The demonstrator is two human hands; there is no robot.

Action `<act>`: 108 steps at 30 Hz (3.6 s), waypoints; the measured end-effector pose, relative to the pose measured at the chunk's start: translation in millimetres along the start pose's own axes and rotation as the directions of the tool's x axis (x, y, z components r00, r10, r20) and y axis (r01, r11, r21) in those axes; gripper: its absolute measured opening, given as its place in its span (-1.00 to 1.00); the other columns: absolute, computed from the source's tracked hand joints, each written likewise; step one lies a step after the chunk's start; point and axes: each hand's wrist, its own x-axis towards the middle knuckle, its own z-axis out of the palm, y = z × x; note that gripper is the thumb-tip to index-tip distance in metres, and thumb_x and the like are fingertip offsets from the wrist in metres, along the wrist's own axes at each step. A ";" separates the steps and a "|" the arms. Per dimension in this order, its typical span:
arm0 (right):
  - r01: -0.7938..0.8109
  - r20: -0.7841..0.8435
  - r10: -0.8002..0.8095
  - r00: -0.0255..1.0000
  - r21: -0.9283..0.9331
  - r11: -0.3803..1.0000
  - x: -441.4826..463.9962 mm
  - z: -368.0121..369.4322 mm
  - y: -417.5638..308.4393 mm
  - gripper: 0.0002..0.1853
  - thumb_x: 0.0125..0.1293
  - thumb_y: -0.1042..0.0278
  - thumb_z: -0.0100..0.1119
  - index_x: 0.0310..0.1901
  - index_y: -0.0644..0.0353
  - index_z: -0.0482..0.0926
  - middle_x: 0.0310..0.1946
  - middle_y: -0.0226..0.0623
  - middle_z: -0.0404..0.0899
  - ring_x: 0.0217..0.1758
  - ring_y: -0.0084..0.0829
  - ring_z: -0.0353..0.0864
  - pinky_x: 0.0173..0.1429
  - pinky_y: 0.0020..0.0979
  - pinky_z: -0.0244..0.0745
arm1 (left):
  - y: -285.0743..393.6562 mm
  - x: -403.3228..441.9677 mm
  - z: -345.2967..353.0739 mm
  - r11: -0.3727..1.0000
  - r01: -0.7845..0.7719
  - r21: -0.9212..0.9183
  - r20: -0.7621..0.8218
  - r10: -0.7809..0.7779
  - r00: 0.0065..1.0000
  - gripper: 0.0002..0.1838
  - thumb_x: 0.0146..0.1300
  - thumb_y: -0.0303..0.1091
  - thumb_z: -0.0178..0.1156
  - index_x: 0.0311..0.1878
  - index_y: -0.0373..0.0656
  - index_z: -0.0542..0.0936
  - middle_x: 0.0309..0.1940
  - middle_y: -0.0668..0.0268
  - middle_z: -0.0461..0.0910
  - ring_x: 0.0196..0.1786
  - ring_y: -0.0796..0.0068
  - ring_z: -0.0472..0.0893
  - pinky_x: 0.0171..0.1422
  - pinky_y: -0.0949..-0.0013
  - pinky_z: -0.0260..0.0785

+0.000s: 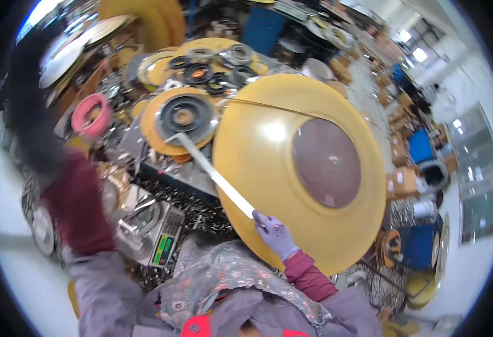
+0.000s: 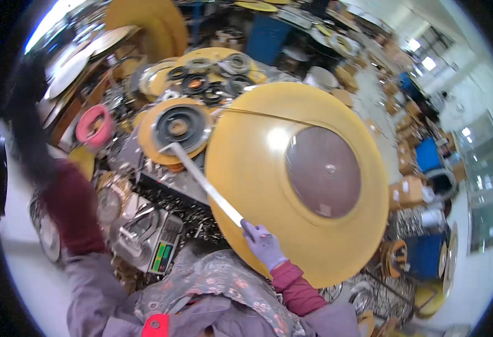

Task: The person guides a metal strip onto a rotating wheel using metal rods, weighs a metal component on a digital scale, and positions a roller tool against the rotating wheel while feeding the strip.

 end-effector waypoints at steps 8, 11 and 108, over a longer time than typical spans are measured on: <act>0.040 -0.002 -0.040 0.999 0.042 0.998 2.4 27.0 15.8 -0.59 0.28 0.21 -0.01 0.18 -0.05 0.38 -0.27 -0.09 0.52 -0.22 -0.10 0.56 -0.13 -0.18 0.48 | 169.0 -28.9 12.6 0.898 -0.208 -0.389 0.726 0.437 0.531 -0.69 0.30 -0.33 0.03 0.04 -0.28 0.44 -0.13 0.22 0.53 -0.12 0.43 0.53 -0.03 0.40 0.37; 0.018 0.011 -0.017 1.000 -0.026 1.000 -1.8 13.7 5.8 -0.59 0.29 0.23 -0.02 0.19 -0.05 0.37 -0.26 -0.04 0.52 -0.21 -0.09 0.56 -0.12 -0.16 0.47 | 186.0 -60.8 46.3 0.855 -0.101 -0.509 0.779 0.507 0.369 -0.68 0.30 -0.33 0.03 0.07 -0.28 0.42 -0.09 0.21 0.51 -0.08 0.42 0.52 0.01 0.40 0.36; -0.420 -0.498 0.331 0.802 -0.074 0.905 50.9 -88.1 191.4 -0.65 0.26 0.29 -0.01 0.05 0.17 0.49 -0.29 0.03 0.58 -0.17 -0.03 0.55 -0.05 -0.12 0.40 | -57.1 -280.3 -15.4 0.327 0.227 0.917 0.188 -0.859 0.476 -0.71 0.29 -0.17 -0.04 -0.15 -0.17 0.52 -0.29 -0.03 0.58 -0.15 -0.04 0.55 -0.02 0.05 0.37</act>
